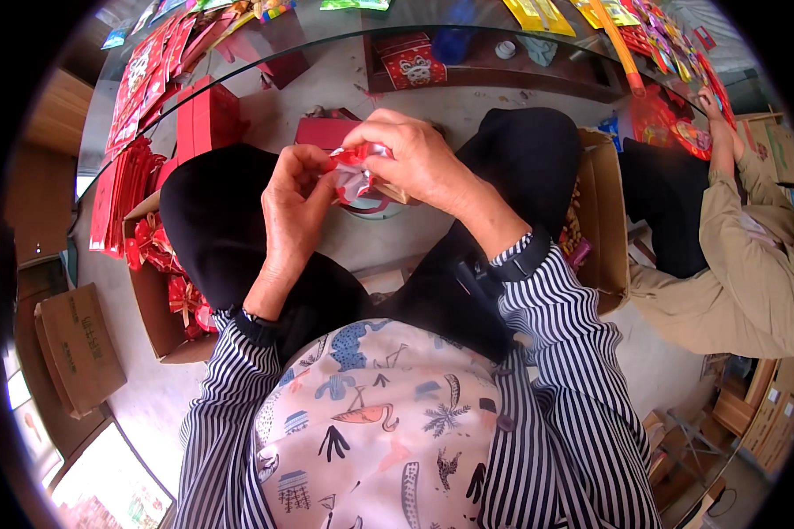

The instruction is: The person is assembling red gift bags, filling them with candy and snacks, and tying them shut with gold and red ribbons.

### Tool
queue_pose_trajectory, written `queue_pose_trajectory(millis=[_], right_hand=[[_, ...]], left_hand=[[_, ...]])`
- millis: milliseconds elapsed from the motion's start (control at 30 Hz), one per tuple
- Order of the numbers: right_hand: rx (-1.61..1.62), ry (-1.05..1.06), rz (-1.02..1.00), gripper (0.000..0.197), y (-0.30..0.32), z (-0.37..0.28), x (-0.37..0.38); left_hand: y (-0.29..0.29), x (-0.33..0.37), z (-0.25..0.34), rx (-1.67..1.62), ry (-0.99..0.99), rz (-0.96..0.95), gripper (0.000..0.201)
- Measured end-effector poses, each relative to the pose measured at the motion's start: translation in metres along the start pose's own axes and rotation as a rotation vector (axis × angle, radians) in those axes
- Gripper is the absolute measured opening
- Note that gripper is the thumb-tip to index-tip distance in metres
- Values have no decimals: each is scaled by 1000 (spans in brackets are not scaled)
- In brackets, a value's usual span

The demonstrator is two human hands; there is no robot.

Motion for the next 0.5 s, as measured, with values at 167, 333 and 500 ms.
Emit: queue_pose_trajectory(millis=[167,333,500], right_hand=[[-16,-50,28,9,1,-3,5],[284,-310,-50,15,-5,7,3],[465,-361,149,23,6,13,7]], left_hand=[[-4,1,2,41,-14,-21,23],[4,2,-7,130,25,-49,19],[17,-1,11,8,8,-50,11]])
Point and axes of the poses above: each hand's wrist, its own x-axis towards the middle knuckle, its own y-axis out of the back of the hand, z = x × y, the point moved 3 cm from there along x, towards the middle knuckle, and after that the axes turned 5 degrees about -x, right-handed, at the moved point
